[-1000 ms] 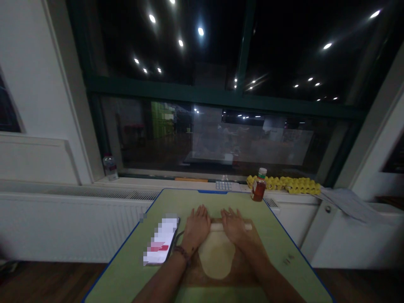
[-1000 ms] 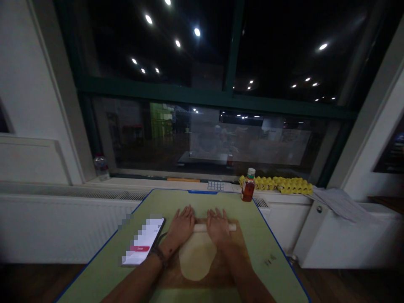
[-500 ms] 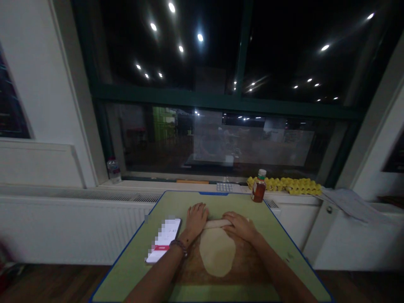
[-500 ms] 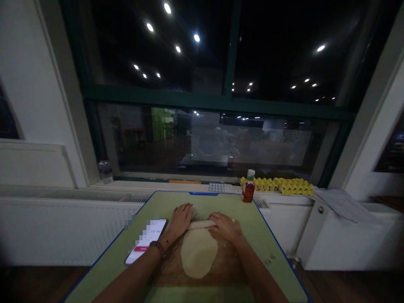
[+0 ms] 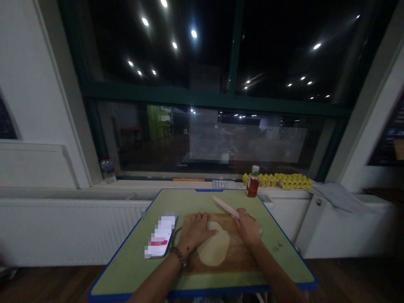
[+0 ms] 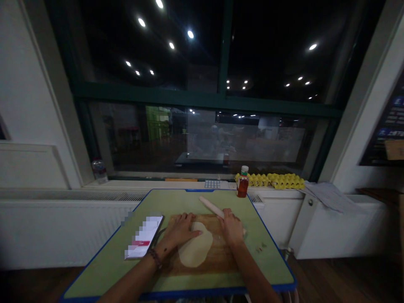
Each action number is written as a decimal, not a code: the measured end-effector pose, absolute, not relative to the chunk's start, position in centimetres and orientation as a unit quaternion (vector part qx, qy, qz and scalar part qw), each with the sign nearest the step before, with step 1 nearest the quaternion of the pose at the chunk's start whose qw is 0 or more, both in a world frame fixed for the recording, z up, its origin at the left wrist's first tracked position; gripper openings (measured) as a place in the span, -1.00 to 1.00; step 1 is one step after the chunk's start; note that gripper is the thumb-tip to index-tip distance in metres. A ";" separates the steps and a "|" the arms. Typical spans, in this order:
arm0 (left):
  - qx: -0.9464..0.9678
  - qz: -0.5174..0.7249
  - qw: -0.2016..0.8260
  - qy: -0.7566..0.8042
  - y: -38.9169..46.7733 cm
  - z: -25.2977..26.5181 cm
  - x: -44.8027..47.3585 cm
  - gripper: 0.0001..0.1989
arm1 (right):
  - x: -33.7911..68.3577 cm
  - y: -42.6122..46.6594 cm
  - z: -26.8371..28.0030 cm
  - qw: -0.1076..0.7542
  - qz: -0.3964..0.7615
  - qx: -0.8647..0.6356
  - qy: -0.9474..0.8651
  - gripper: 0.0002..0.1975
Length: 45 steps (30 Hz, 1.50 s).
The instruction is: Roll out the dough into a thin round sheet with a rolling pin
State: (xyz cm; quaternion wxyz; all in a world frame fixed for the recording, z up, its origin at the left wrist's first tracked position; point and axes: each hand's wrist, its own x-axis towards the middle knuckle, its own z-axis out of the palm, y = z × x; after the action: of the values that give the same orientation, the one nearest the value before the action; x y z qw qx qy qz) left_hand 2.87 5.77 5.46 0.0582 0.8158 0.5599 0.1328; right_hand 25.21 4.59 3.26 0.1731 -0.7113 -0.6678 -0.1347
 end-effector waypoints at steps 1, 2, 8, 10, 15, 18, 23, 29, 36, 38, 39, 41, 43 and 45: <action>0.813 0.127 0.063 0.565 6.0 5.7 2.9 -0.36 | 25.1 4.5 3.2 0.172 -0.133 -0.708 -0.672 -0.75; 0.811 0.122 0.077 0.567 6.2 6.1 2.8 -0.36 | 25.0 4.5 3.2 0.171 -0.132 -0.705 -0.676 -0.75; 0.815 0.104 0.174 0.543 6.9 7.1 2.3 -0.67 | 25.1 4.6 3.3 0.188 -0.108 -0.708 -0.672 -0.75; 0.813 0.113 0.153 0.550 6.5 6.7 2.2 -0.65 | 25.2 4.6 3.4 0.206 -0.092 -0.698 -0.679 -0.75; 0.801 0.101 0.046 0.589 4.8 5.8 1.9 -0.58 | 25.1 4.1 3.7 0.231 -0.044 -0.611 -0.756 -0.73; 0.777 0.055 0.005 0.627 3.6 6.9 1.1 -0.57 | 24.8 3.7 3.5 0.205 -0.023 -0.555 -0.806 -0.70; 0.742 0.058 -0.042 0.667 2.3 10.3 0.3 -0.49 | 24.2 3.1 3.4 0.183 0.001 -0.518 -0.836 -0.66; 0.805 0.186 -0.062 0.560 4.0 8.3 2.1 -0.37 | 24.1 3.0 4.1 0.163 0.006 -0.506 -0.847 -0.64; 0.795 0.194 -0.063 0.571 3.9 3.4 2.5 -0.52 | 23.7 1.9 2.0 0.184 -0.065 -0.519 -0.832 -0.58; 0.807 0.199 -0.079 0.550 3.7 3.0 2.4 -0.53 | 22.9 1.9 1.3 0.173 -0.113 -0.543 -0.814 -0.54; 0.808 0.201 -0.085 0.547 3.8 3.0 2.4 -0.54 | 22.5 2.1 1.2 0.163 -0.132 -0.554 -0.805 -0.52; 0.800 0.196 -0.088 0.560 4.8 3.4 2.6 -0.54 | 21.6 3.0 1.7 0.140 -0.145 -0.583 -0.787 -0.53; 0.795 0.180 -0.079 0.574 6.3 4.0 2.9 -0.52 | 20.8 4.3 2.7 0.121 -0.125 -0.617 -0.768 -0.55; 0.793 0.157 -0.059 0.586 7.5 4.4 3.1 -0.49 | 20.2 5.3 3.6 0.104 -0.104 -0.642 -0.752 -0.54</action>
State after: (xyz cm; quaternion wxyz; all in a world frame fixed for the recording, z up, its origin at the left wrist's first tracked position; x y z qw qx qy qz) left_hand 3.07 7.50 4.41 -0.0588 0.7930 0.5856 0.1574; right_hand 20.25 5.27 3.61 0.1041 -0.6420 -0.7525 -0.1040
